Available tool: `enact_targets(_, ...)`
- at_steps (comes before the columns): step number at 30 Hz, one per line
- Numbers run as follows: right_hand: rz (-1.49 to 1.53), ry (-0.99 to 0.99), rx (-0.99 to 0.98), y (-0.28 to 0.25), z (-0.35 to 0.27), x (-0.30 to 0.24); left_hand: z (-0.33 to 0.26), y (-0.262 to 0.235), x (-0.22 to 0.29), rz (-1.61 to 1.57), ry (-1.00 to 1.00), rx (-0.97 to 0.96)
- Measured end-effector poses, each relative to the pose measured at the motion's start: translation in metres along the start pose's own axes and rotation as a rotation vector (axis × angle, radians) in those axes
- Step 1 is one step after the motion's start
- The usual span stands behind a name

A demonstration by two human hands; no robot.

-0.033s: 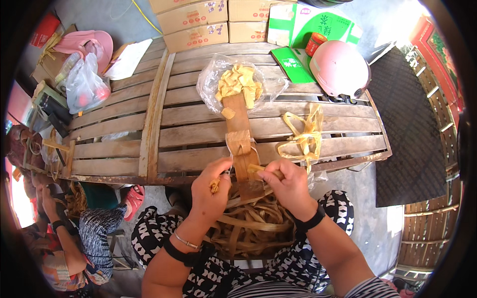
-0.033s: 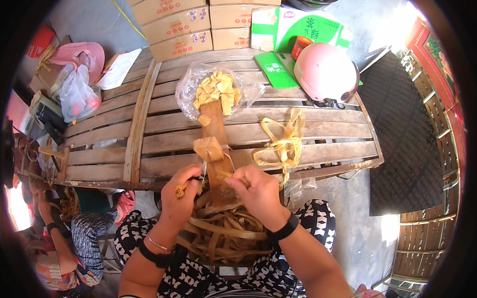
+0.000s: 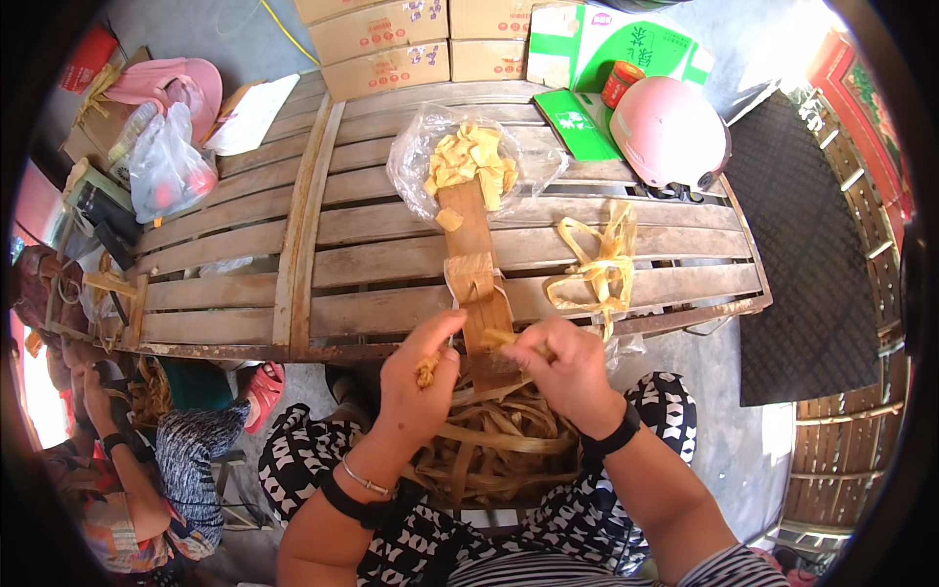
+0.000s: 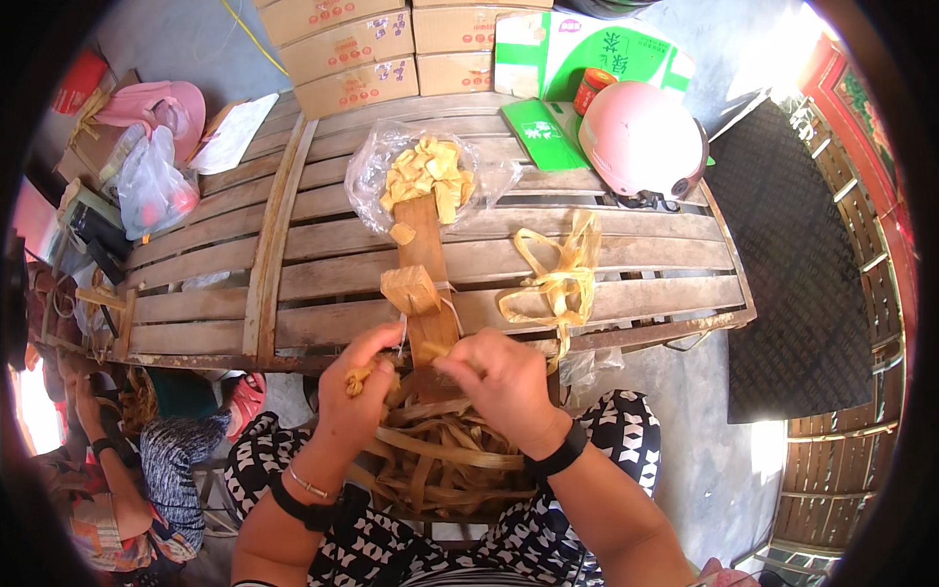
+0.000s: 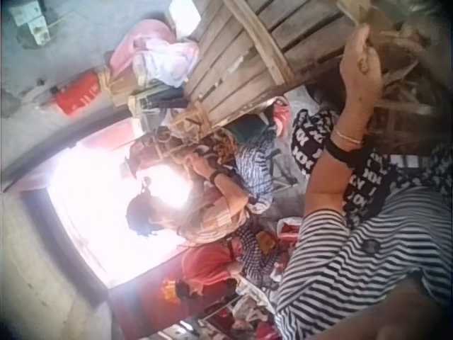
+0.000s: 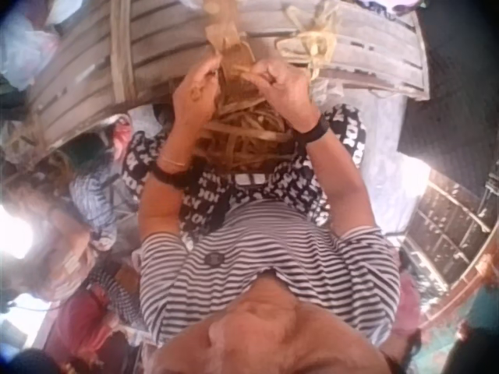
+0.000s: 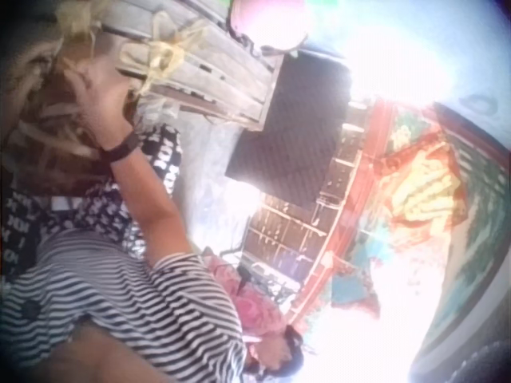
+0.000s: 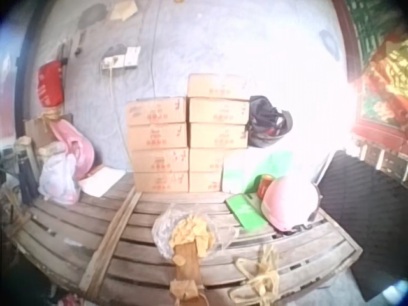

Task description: The person braids yellow food strips by hand using a wooden post on a bench to secure them, then drops the completed knots into a basket.

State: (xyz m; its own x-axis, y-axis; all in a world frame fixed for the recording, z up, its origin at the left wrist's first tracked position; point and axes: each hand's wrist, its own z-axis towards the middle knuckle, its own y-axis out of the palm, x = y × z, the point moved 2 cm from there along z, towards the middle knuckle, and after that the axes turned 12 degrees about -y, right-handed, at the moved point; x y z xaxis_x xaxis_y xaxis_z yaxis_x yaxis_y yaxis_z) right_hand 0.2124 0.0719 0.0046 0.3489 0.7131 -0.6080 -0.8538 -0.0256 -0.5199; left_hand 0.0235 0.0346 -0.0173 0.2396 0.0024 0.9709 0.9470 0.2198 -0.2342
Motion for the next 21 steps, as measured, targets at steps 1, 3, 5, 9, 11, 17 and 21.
enact_targets(1, 0.010, -0.107, -0.042, 0.001, 0.002, -0.007, -0.007, 0.000, 0.009, -0.022, 0.014, -0.019)
enact_targets(3, 0.040, -0.324, -0.124, 0.001, 0.004, -0.024, -0.025, 0.012, 0.002, -0.457, -0.414, -0.213)
enact_targets(5, 0.270, -0.287, -0.206, -0.001, 0.003, -0.032, -0.039, 0.023, -0.002, -0.786, -0.728, -0.291)
enact_targets(9, 0.555, -0.104, -0.256, -0.016, 0.008, -0.035, -0.051, 0.023, 0.029, -0.148, -0.539, -1.107)
enact_targets(11, 0.605, -0.018, -0.279, -0.021, 0.011, -0.032, -0.047, 0.005, 0.053, -0.369, -0.321, -1.304)
enact_targets(17, 0.880, 0.766, -0.451, -0.005, -0.011, -0.021, -0.017, -0.007, 0.053, 0.603, 0.361, -0.478)
enact_targets(21, 1.391, 1.089, -0.456, 0.008, -0.020, -0.038, -0.020, -0.004, 0.041, 0.526, 0.355, -0.402)
